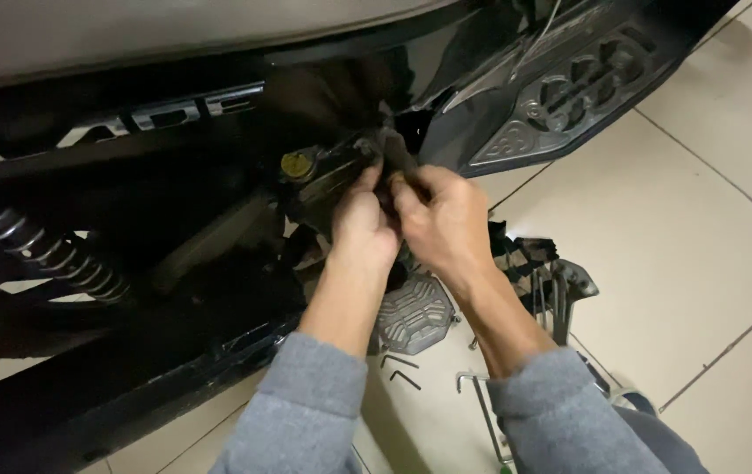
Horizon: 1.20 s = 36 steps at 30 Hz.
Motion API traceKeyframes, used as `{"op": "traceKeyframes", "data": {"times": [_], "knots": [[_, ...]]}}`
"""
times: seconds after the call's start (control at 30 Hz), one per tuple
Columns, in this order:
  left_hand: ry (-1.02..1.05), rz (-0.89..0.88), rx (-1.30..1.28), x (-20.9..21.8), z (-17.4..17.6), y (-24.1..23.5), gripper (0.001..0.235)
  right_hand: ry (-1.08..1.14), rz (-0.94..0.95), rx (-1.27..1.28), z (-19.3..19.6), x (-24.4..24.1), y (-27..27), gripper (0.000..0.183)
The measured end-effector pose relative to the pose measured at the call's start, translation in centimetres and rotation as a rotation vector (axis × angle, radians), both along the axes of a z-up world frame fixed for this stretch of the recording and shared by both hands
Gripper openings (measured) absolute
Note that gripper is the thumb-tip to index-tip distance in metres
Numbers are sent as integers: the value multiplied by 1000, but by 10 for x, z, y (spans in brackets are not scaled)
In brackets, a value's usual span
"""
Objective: The person uses a screwdriver to scrape and clean a part of the motorcycle's engine area, then wipes the area with a cloth. The person continues to wipe and clean the engine and surrounding parts with the cloth.
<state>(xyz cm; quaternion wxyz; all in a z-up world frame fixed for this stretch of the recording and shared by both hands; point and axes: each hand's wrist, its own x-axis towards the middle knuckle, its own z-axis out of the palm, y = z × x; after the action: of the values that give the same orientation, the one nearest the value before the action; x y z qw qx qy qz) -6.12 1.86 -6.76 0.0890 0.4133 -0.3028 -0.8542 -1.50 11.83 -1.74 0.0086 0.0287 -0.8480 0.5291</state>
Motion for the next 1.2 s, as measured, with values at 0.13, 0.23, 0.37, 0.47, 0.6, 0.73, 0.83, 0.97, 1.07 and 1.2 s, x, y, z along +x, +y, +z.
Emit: {"op": "traceKeyframes", "data": {"times": [0.13, 0.23, 0.37, 0.47, 0.6, 0.73, 0.83, 0.97, 1.07, 1.2], "knots": [[-8, -6, 25, 3, 3, -4, 40, -95, -12, -146, 10, 3, -2, 19], [-10, -22, -13, 0, 16, -4, 37, -206, -47, -237, 10, 1, -5, 25], [-129, -106, -289, 9, 35, 4, 50, -165, -20, -221, 12, 3, -8, 20], [-271, -193, -427, 29, 41, 0, 53, -175, -13, -166, 9, 3, -6, 20], [-321, -234, -501, 37, 58, 3, 53, -164, 26, -66, 26, -2, 1, 20], [-279, -215, -480, 46, 64, 11, 49, -93, 31, -81, 11, -2, -1, 21], [-222, -185, -466, 39, 57, 7, 45, -70, 49, -74, 15, 6, -3, 18], [-62, -24, -407, 44, 46, -3, 45, 39, 60, -52, 7, 15, -13, 20], [-63, -31, -422, 53, 54, 3, 45, 73, 19, -19, 2, 24, -19, 22], [-128, -107, -479, 57, 30, -9, 43, 53, -61, 47, 9, 44, -29, 24]]}}
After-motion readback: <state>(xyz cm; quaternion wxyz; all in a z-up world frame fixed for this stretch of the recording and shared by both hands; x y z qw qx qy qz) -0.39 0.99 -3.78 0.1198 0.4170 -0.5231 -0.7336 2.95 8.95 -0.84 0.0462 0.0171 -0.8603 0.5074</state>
